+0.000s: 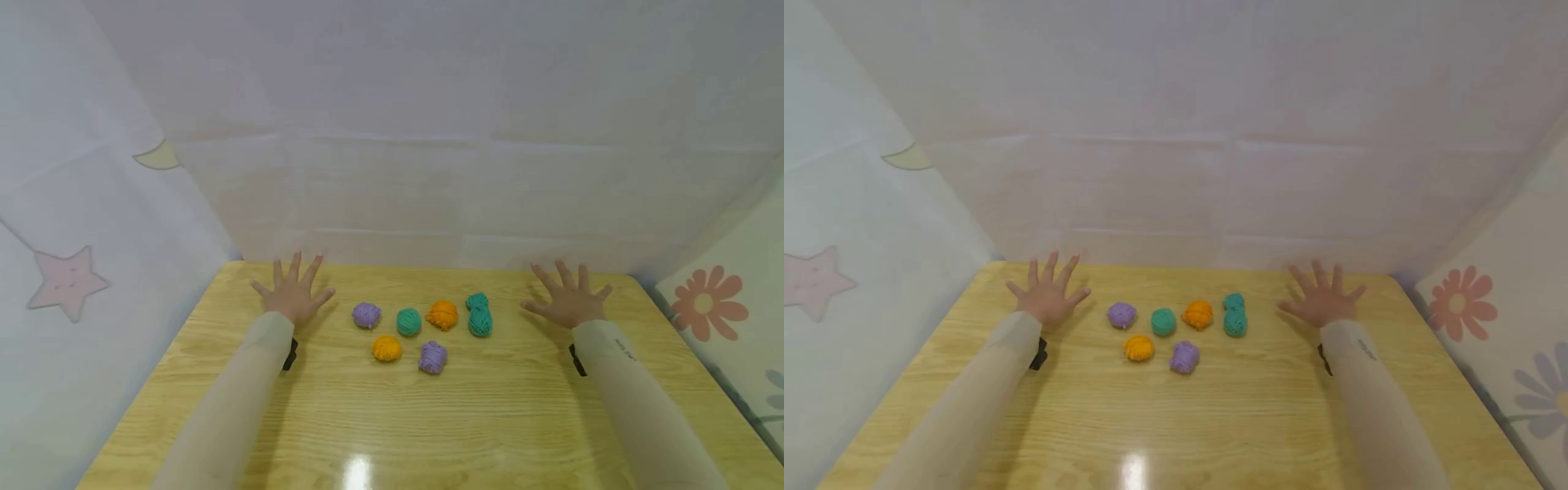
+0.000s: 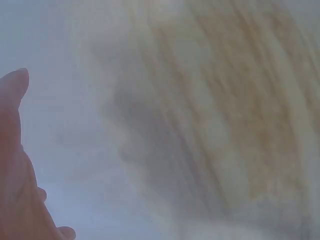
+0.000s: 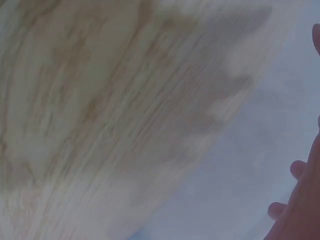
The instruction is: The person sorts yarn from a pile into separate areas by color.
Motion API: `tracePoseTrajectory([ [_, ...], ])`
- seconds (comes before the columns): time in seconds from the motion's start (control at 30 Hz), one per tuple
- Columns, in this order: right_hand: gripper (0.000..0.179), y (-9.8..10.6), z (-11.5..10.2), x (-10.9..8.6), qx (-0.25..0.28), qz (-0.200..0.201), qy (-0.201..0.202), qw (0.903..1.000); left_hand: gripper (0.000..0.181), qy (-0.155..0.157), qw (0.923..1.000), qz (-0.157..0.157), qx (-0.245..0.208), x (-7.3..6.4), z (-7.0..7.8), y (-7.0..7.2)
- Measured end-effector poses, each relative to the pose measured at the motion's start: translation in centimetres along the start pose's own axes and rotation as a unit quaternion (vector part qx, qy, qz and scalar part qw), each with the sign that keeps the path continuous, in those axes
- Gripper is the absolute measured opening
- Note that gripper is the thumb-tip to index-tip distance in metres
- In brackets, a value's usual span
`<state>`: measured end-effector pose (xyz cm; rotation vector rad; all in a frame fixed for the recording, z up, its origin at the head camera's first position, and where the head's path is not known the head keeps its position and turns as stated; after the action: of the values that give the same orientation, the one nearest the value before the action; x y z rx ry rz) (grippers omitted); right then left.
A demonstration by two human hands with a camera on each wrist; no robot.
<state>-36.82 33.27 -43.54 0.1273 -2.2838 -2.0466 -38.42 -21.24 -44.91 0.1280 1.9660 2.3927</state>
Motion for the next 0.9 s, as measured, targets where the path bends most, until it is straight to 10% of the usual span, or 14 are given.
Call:
tracePoseTrajectory([
  [0.33, 0.092, 0.6, -3.2, -0.9, 0.011, 0.001, 0.019, 0.9998, 0.081, -0.025, 0.9949, 0.069, -0.069, -2.0, 2.0, 3.1],
  [0.53, 0.082, 1.8, -5.7, -2.2, 0.097, 0.031, 0.025, 0.9945, 0.072, -0.07, 0.9765, 0.149, -0.14, -3.7, 4.3, 4.7],
  [0.9, 0.066, 0.5, -7.9, -2.2, 0.331, 0.036, -0.038, 0.9424, 0.055, -0.132, 0.9496, 0.165, -0.231, -5.1, 10.9, 3.7],
])
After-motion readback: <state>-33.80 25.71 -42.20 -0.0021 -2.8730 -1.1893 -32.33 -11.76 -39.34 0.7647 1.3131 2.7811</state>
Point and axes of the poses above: each hand's wrist, its own x-axis towards the middle knuckle, its own y-axis out of the back of the hand, z = x × y, the point moved 9 cm from there along x, towards the middle knuckle, and after that the axes turned 1 degree about z, right-handed, at the moved point
